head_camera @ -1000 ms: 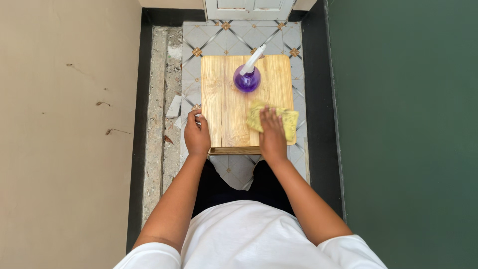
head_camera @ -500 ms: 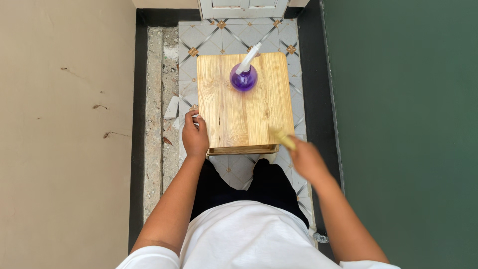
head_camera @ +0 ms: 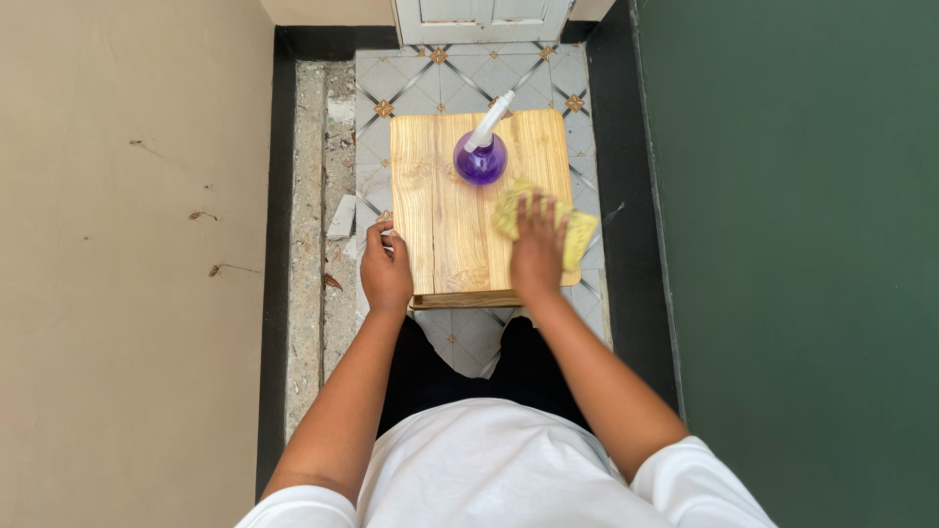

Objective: The person wipes the top surface and side slats of a small wooden stool using a yellow cloth. They hold a purple spray bottle in the left hand while wiping with the right hand, moving the cloth across the stool's top and sides.

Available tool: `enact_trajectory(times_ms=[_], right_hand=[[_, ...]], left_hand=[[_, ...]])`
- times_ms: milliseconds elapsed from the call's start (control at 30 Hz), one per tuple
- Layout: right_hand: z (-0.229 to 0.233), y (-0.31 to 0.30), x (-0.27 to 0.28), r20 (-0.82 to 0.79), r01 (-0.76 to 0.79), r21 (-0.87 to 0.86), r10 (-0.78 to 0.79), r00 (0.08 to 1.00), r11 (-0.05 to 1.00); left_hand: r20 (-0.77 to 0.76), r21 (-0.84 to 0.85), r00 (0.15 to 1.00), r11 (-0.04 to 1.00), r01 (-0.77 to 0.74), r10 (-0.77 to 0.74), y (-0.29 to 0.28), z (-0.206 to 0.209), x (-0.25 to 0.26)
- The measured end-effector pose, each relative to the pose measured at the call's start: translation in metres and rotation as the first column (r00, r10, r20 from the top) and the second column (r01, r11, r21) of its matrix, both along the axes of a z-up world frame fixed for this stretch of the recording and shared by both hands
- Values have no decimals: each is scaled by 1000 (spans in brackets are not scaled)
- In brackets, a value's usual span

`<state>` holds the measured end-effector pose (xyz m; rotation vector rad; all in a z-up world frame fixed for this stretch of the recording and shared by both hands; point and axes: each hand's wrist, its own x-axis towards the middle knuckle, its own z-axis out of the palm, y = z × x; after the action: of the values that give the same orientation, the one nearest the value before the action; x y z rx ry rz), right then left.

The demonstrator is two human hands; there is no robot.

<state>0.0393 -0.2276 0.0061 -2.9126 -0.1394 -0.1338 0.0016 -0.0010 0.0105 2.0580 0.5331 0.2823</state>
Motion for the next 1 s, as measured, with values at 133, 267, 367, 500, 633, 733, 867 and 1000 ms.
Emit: enact_trajectory(times_ms=[133, 267, 367, 500, 633, 733, 867, 1000], right_hand=[[14, 34, -50, -54, -236, 154, 247, 968, 959], [48, 27, -82, -116, -444, 317, 499, 859, 838], [69, -1, -90, -208, -479, 394, 584, 785, 784], [89, -32, -97, -135, -406, 406, 493, 860, 819], [104, -55, -80, -396, 69, 288, 54, 917, 955], [103, -73, -51, -123, 186, 417, -147, 981, 890], [74, -71, -15, 79, 57, 442, -103, 992, 895], [32, -34, 12, -56, 67, 297, -53, 997, 953]], left_hand=[[14, 2, 1000, 1000, -6, 6, 1, -5, 0], [31, -34, 999, 999, -7, 8, 2, -9, 0], [20, -12, 1000, 1000, -8, 9, 2, -12, 1], [28, -40, 1000, 999, -5, 6, 1, -10, 1], [18, -53, 1000, 999, -1, 2, 1, -8, 0], [15, -51, 1000, 999, 2, -2, 1, -9, -1], [25, -24, 1000, 1000, 11, -11, 3, -11, 1], [-1, -51, 1000, 999, -7, 7, 2, -8, 2]])
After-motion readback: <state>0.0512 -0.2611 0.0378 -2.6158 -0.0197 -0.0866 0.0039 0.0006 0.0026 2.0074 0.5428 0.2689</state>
